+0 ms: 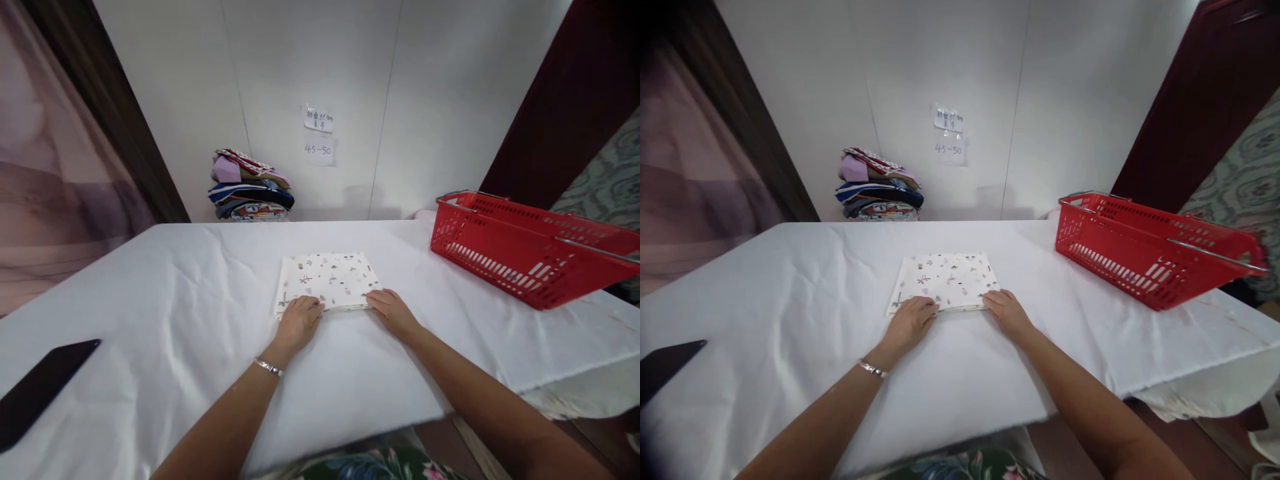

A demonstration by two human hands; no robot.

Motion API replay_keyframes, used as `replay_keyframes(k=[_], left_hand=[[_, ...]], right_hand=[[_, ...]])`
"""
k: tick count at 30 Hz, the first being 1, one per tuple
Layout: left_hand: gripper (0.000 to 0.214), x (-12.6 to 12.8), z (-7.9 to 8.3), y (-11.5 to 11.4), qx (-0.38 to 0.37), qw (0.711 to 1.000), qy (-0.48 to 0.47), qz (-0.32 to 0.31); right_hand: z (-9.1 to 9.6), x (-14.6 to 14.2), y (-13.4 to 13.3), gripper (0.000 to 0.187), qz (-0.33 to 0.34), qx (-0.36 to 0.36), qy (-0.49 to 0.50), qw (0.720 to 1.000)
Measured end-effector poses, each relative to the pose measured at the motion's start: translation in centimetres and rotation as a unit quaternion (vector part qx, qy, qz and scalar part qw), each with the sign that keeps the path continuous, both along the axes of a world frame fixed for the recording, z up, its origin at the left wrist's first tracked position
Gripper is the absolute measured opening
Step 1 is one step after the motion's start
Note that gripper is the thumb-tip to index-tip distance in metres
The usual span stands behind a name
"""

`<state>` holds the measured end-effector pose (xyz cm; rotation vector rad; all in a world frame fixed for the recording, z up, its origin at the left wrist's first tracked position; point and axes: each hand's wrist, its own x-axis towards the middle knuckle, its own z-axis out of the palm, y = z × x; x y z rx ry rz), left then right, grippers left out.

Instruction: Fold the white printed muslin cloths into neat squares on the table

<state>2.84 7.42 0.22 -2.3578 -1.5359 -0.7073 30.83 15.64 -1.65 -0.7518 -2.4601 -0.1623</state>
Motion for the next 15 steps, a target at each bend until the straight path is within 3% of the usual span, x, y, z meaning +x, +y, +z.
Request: replay_keyframes(k=[15], left_hand=[[0.023, -0.04, -0.08, 0.16, 0.004, 1.0, 0.016, 0.012]], right_hand=[[-0.06, 0.1, 0.67, 0.026, 0.013, -0.005, 0.011, 1.0]])
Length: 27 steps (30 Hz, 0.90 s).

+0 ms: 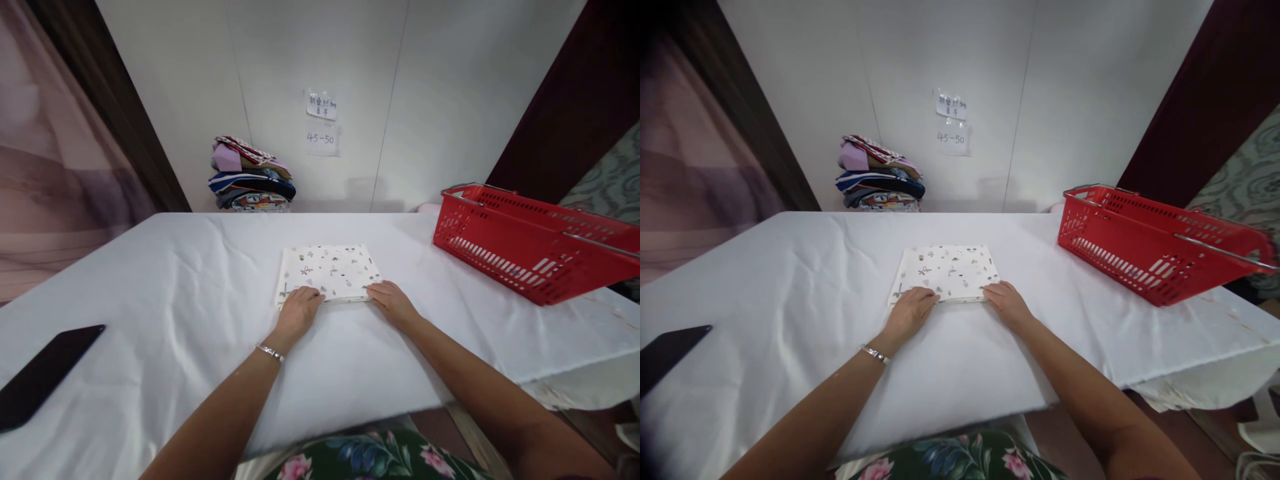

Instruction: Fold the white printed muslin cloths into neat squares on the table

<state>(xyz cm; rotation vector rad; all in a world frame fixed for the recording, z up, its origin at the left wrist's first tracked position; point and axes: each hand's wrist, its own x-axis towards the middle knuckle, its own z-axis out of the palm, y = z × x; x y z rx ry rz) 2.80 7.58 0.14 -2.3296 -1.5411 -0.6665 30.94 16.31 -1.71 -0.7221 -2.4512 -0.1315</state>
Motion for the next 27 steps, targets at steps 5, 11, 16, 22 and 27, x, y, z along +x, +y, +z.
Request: replay_keyframes(k=[5, 11, 16, 22, 27], left_hand=[[0.021, 0.1, -0.1, 0.1, 0.001, 1.0, 0.001, 0.01], [0.021, -0.1, -0.1, -0.1, -0.012, 1.0, -0.006, -0.002], [0.03, -0.2, 0.4, -0.7, -0.012, 1.0, 0.004, 0.019], [0.036, -0.4, 0.0, -1.0, -0.002, 0.999, 0.029, 0.044], [0.043, -2.0, -0.4, -1.0, 0.004, 0.998, 0.055, 0.011]], right_hand=[[-0.2, 0.0, 0.3, 0.027, 0.013, 0.007, 0.017, 1.0], [0.3, 0.2, 0.0, 0.03, 0.01, 0.005, -0.018, 1.0], [0.3, 0.6, 0.0, 0.038, 0.008, 0.017, -0.069, 0.997], [0.3, 0.8, 0.2, 0.045, 0.023, 0.032, -0.086, 0.996], [0.6, 1.3, 0.8, 0.05, 0.063, 0.034, -0.088, 0.994]])
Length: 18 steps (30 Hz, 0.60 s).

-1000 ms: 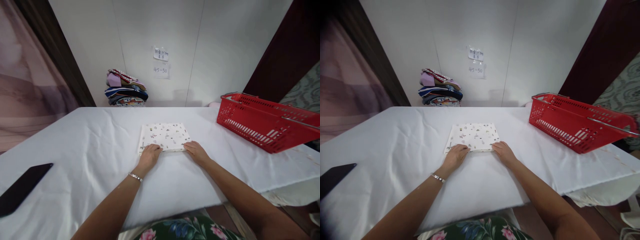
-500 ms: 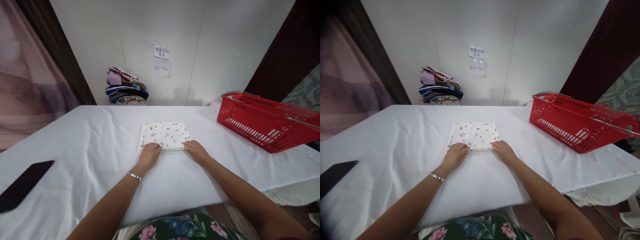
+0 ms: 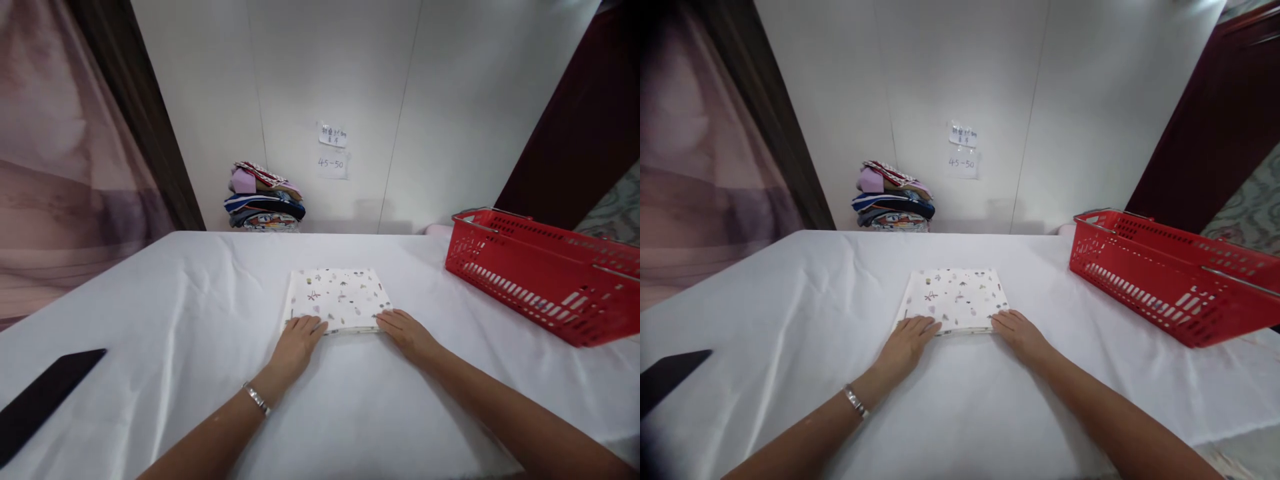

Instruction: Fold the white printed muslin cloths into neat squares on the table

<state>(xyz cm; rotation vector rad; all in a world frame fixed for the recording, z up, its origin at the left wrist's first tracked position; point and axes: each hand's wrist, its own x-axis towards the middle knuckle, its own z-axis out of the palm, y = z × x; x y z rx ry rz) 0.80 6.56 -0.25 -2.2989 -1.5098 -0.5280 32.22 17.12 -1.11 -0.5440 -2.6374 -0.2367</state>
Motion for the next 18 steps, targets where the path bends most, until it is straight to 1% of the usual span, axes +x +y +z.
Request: replay_keyframes(k=[3, 5, 9, 12, 18], left_hand=[[0.051, -1.0, 0.2, -0.2, -0.003, 1.0, 0.014, -0.009], [0.056, -1.1, 0.3, -0.3, -0.003, 1.0, 0.023, 0.008], [0.055, -0.4, 0.2, -0.2, -0.02, 0.998, 0.033, 0.059], [0.056, 0.0, -0.1, 0.2, -0.032, 0.996, 0.036, 0.076], [0.058, -0.5, -0.3, 0.5, -0.034, 0.996, 0.042, 0.073]], right_hand=[[0.2, 0.2, 0.4, 0.052, 0.013, 0.0, -0.031, 0.999], [0.4, 0.2, 0.4, 0.052, 0.013, 0.0, -0.045, 0.999], [1.2, -0.1, 0.2, 0.051, 0.022, -0.019, -0.055, 0.998], [1.6, -0.4, 0.0, 0.053, 0.013, -0.024, -0.073, 0.997], [0.4, -0.7, 0.2, 0.054, -0.012, 0.013, -0.045, 0.999]])
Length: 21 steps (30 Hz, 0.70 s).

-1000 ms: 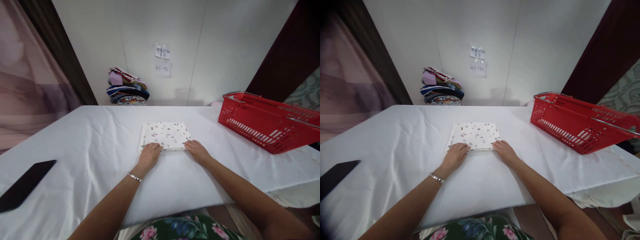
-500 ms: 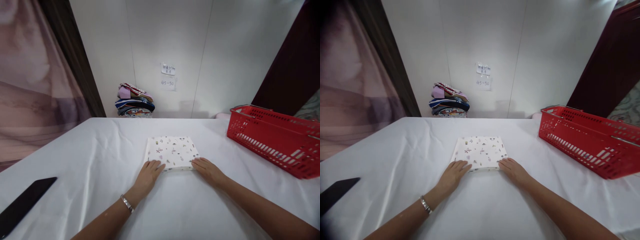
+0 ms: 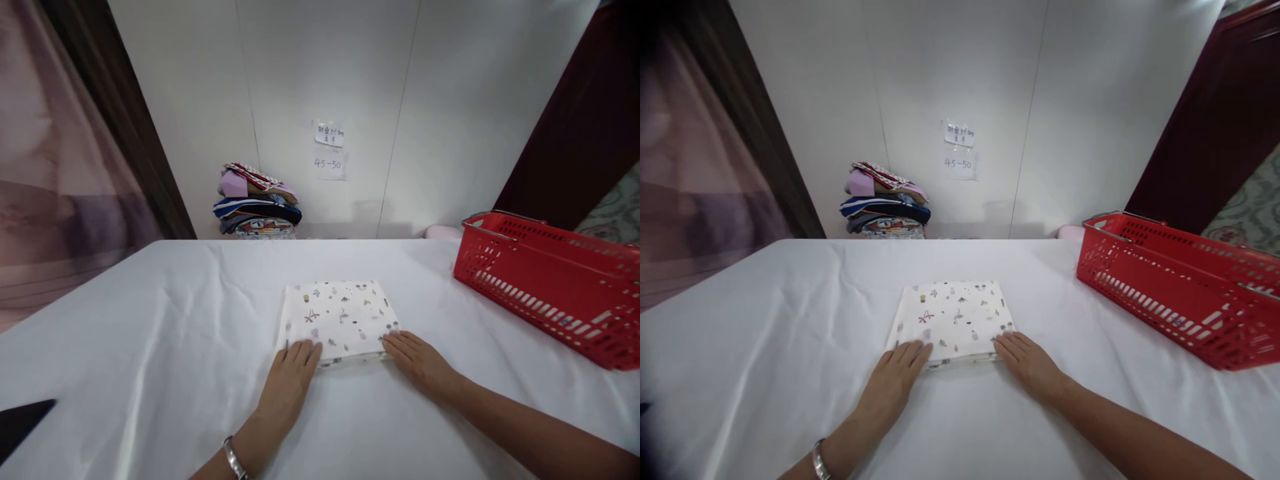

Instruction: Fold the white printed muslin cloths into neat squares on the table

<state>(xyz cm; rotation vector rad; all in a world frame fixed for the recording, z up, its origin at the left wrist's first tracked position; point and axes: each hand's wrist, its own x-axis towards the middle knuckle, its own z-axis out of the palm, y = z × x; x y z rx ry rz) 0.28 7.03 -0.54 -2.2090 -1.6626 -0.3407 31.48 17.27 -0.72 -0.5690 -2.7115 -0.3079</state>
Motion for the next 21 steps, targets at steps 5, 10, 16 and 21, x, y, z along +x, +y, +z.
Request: replay_keyframes(k=[5, 10, 16, 21], left_hand=[[0.055, -0.3, -0.1, -0.1, 0.013, 1.0, -0.025, -0.003], [0.056, -0.6, -0.2, 0.0, 0.027, 0.999, -0.043, -0.017], [0.056, -0.8, 0.4, -0.1, 0.026, 0.996, -0.077, -0.032], [0.043, 0.8, 1.6, -0.4, 0.001, 0.995, -0.102, 0.008]], right_hand=[[-0.2, -0.2, 0.2, 0.053, 0.002, 0.011, 0.022, 1.0], [0.9, -0.5, 0.4, 0.049, 0.025, -0.011, 0.045, 0.999], [2.6, -0.7, 1.1, 0.037, 0.024, -0.046, 0.004, 0.999], [4.0, -0.7, 1.9, 0.034, 0.019, -0.106, -0.015, 0.994]])
